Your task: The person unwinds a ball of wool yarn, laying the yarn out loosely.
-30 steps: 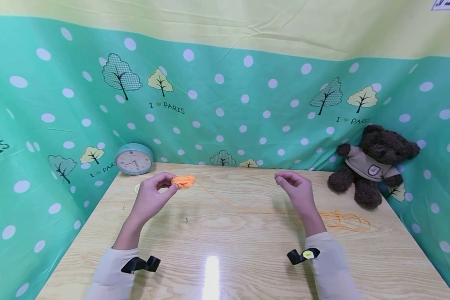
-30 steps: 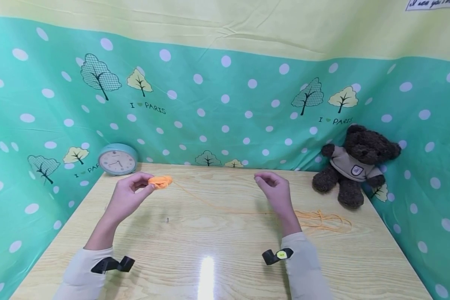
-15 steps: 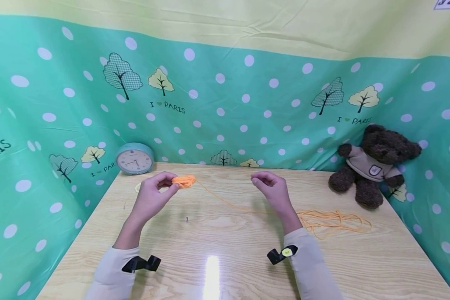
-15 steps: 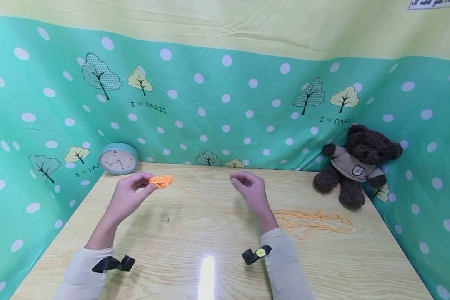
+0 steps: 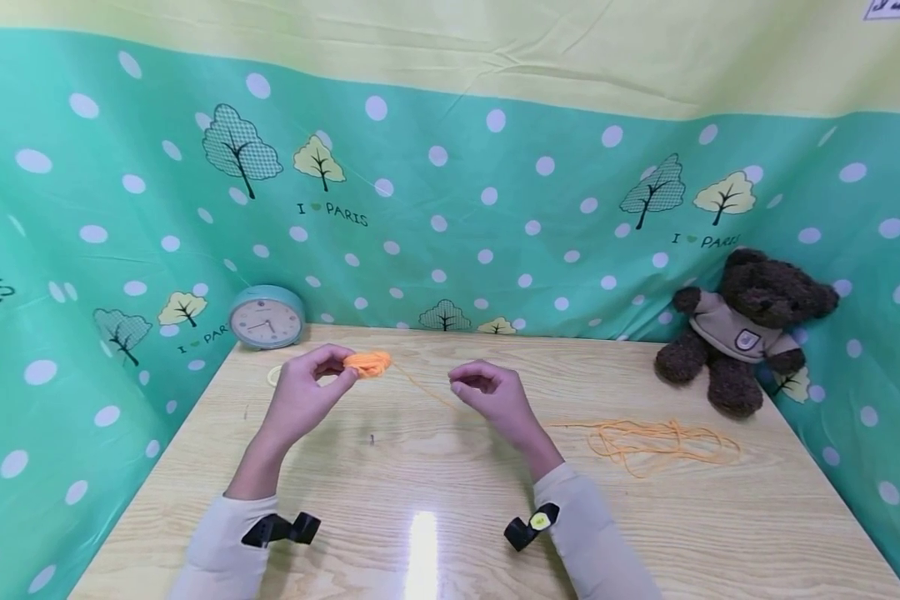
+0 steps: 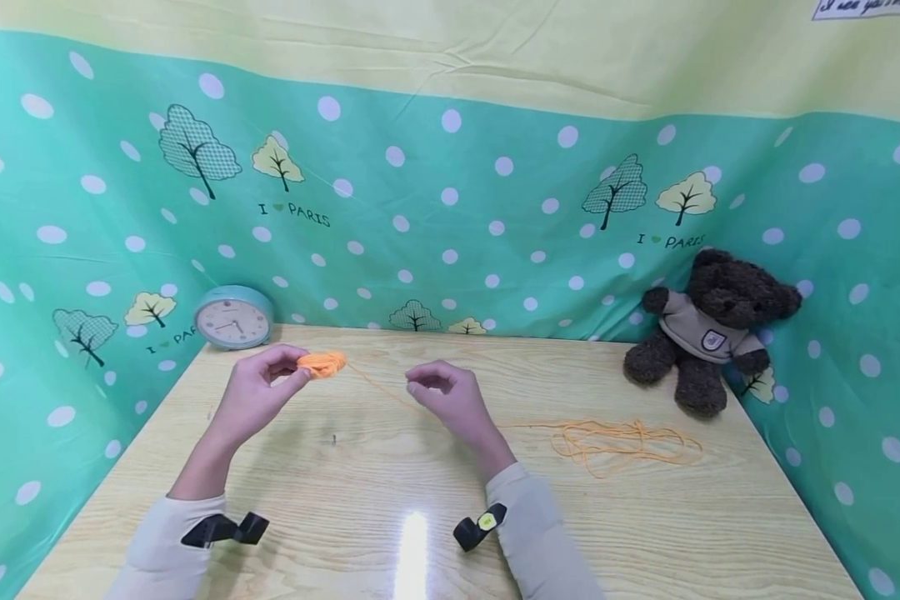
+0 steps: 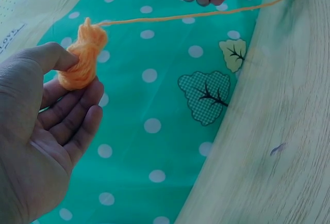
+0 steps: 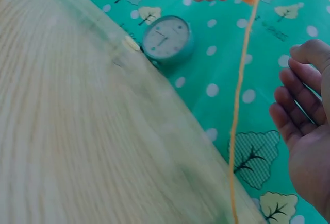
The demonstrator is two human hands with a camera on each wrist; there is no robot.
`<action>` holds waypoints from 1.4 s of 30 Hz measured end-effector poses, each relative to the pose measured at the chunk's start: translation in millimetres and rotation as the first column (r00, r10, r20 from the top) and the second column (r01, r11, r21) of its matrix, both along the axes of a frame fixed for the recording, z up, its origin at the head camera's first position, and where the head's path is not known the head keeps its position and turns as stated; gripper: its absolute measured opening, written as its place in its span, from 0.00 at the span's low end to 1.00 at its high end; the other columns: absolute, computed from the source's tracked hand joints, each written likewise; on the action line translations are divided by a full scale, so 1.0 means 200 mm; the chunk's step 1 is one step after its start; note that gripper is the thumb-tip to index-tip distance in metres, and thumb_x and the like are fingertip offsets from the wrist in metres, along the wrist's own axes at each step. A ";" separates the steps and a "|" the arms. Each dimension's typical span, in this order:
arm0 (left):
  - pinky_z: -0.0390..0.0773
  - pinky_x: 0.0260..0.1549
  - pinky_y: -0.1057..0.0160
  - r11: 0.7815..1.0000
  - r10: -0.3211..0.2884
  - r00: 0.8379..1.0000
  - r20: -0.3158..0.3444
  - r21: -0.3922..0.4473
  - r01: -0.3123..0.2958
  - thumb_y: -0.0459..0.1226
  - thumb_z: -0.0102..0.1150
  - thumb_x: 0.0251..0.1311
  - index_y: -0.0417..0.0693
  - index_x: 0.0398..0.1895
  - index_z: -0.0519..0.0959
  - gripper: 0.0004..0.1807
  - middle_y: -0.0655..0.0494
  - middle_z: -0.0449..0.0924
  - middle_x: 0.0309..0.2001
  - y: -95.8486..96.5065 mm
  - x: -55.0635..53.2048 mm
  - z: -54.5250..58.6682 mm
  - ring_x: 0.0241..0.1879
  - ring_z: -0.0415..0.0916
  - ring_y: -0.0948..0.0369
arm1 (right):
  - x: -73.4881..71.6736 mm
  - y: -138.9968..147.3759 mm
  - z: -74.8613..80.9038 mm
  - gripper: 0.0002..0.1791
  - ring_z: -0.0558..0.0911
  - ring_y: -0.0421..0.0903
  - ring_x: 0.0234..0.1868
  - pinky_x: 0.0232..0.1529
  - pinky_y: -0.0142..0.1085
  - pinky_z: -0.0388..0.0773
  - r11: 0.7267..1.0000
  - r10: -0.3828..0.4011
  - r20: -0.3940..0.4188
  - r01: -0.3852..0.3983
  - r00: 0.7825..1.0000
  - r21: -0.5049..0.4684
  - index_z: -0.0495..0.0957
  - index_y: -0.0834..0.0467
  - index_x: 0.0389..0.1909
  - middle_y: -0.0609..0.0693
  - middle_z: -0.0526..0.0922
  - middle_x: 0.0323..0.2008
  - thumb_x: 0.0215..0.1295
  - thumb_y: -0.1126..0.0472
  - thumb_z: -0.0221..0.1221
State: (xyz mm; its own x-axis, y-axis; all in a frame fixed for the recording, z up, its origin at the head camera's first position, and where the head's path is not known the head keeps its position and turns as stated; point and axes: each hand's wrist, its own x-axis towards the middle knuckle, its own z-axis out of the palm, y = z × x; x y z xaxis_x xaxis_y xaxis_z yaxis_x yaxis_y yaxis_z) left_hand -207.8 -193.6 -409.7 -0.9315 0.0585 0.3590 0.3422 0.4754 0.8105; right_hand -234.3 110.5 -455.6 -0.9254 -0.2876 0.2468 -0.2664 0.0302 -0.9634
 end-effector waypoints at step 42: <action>0.79 0.45 0.80 1.000 -0.015 1.000 -0.022 -0.002 0.015 0.30 0.64 0.65 0.37 0.46 0.84 0.09 0.44 0.86 0.43 0.02 0.01 0.01 0.39 0.80 0.71 | 0.02 0.09 0.10 0.12 0.84 0.39 0.39 0.45 0.33 0.84 0.996 -0.084 -0.009 0.084 0.996 -0.030 0.85 0.64 0.45 0.46 0.86 0.37 0.70 0.59 0.66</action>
